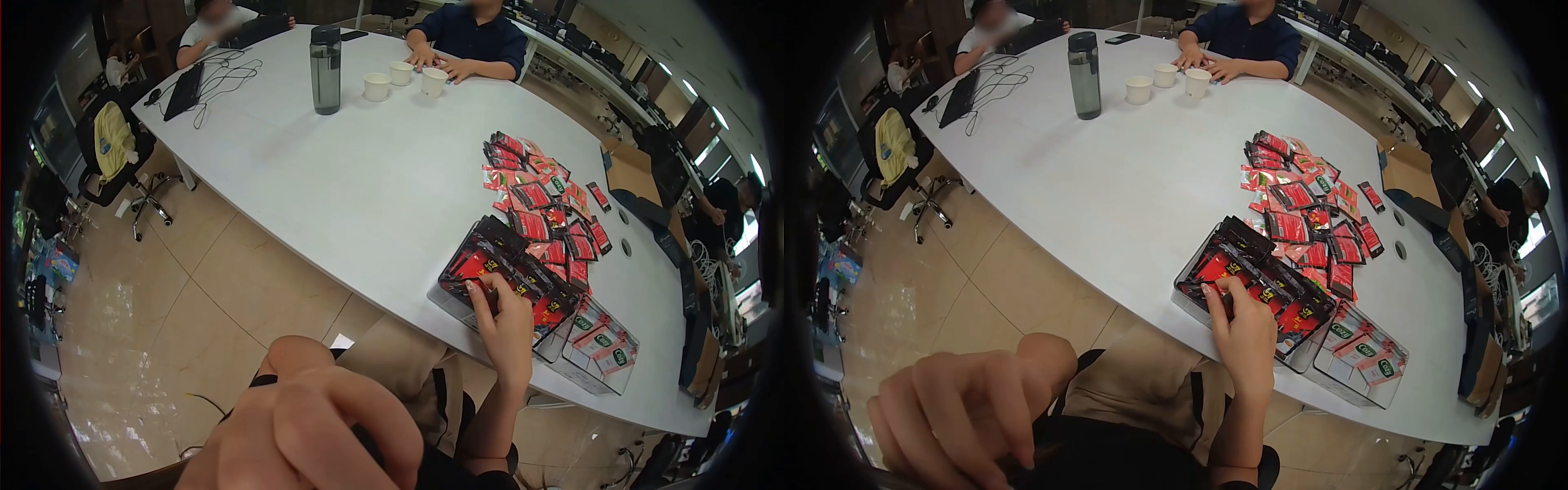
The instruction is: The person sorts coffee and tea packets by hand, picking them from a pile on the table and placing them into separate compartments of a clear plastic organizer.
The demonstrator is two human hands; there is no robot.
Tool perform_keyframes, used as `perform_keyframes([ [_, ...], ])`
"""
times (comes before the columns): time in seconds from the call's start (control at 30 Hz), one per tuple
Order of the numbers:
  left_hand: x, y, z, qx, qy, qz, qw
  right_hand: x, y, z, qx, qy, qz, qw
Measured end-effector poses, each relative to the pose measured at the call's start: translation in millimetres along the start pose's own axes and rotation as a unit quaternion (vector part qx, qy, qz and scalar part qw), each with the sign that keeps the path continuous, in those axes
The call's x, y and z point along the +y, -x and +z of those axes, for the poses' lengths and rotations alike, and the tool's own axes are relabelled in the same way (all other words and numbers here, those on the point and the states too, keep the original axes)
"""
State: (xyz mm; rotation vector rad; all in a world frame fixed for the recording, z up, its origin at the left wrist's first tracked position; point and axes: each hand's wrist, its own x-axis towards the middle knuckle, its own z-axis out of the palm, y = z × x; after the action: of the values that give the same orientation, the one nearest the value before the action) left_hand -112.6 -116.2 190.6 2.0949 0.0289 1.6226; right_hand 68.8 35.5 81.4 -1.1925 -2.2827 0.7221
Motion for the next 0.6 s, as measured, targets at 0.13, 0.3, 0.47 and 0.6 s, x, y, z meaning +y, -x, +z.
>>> perform_keyframes([
  [0.13, -2, -7, 4, -0.003, -0.018, -0.001, 1.000, 6, 0, 4, 0.013, 0.036, -0.051, 0.998],
  [0.3, 4, -3, 34, 0.217, -0.067, 0.010, 0.974, 9, 1, 8, 0.052, 0.052, -0.088, 0.993],
  [0.47, -32, 6, 37, 0.228, -0.279, 0.339, 0.869, 8, 2, 3, 0.034, 0.039, -0.093, 0.994],
  [0.6, -45, -3, 49, 0.213, -0.217, 0.486, 0.819, 7, 0, 2, 0.021, 0.039, -0.091, 0.995],
])
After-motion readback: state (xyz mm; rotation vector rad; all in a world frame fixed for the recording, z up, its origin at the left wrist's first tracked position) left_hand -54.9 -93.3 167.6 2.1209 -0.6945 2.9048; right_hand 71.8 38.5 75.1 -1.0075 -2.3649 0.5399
